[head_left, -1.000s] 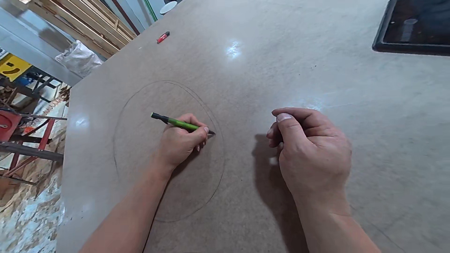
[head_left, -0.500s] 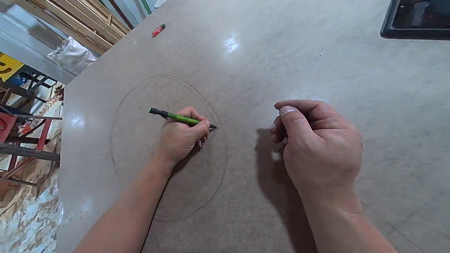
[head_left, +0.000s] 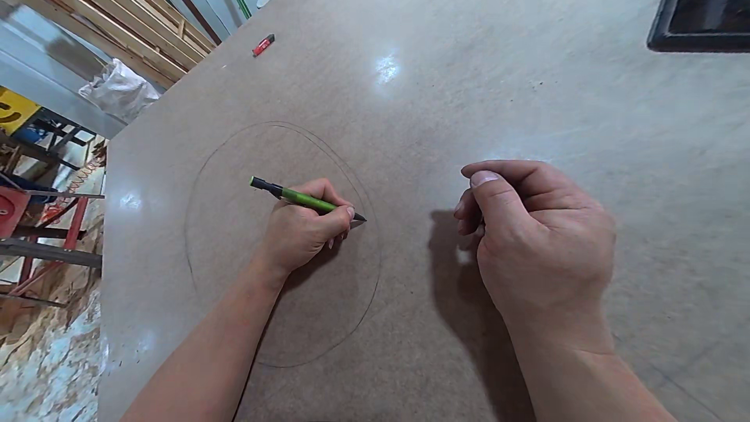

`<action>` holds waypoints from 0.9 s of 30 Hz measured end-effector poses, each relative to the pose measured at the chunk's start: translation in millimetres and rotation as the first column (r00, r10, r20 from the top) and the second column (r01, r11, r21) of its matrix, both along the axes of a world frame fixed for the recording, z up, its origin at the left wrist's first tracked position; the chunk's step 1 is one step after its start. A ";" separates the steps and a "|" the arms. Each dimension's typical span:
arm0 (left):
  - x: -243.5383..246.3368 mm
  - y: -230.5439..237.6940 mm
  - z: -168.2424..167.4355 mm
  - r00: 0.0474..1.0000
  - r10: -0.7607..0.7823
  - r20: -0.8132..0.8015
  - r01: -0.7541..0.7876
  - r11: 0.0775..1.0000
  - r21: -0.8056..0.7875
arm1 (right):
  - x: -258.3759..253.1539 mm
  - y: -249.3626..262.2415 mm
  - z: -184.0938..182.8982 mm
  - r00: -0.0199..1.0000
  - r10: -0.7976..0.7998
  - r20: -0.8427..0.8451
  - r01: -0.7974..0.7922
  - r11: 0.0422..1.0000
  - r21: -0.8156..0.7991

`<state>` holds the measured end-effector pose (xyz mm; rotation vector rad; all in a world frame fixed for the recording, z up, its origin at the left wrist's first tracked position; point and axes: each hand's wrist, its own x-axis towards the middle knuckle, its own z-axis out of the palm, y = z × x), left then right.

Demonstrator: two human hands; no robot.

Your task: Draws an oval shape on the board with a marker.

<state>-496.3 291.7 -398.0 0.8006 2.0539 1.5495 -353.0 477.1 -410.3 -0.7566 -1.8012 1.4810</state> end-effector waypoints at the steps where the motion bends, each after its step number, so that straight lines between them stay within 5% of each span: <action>1: 0.0 -0.2 -0.1 1.000 -0.006 -0.005 0.006 1.000 -0.002 | 0.0 0.1 -0.3 1.000 0.000 -0.002 0.000 1.000 0.000; 10: 4.6 -12.2 1.2 0.991 -0.134 -0.015 0.133 0.990 -0.038 | -0.2 0.6 -0.8 1.000 0.004 -0.018 -0.004 1.000 -0.011; 16: 15.9 -1.7 -4.8 0.990 0.138 -0.005 -0.138 0.990 0.021 | 0.2 0.8 -0.6 1.000 0.002 0.007 -0.002 1.000 -0.011; 27: 18.1 0.3 -2.7 0.990 0.142 -0.004 -0.142 0.990 0.004 | 1.0 0.9 0.2 1.000 0.005 0.020 -0.005 1.000 -0.007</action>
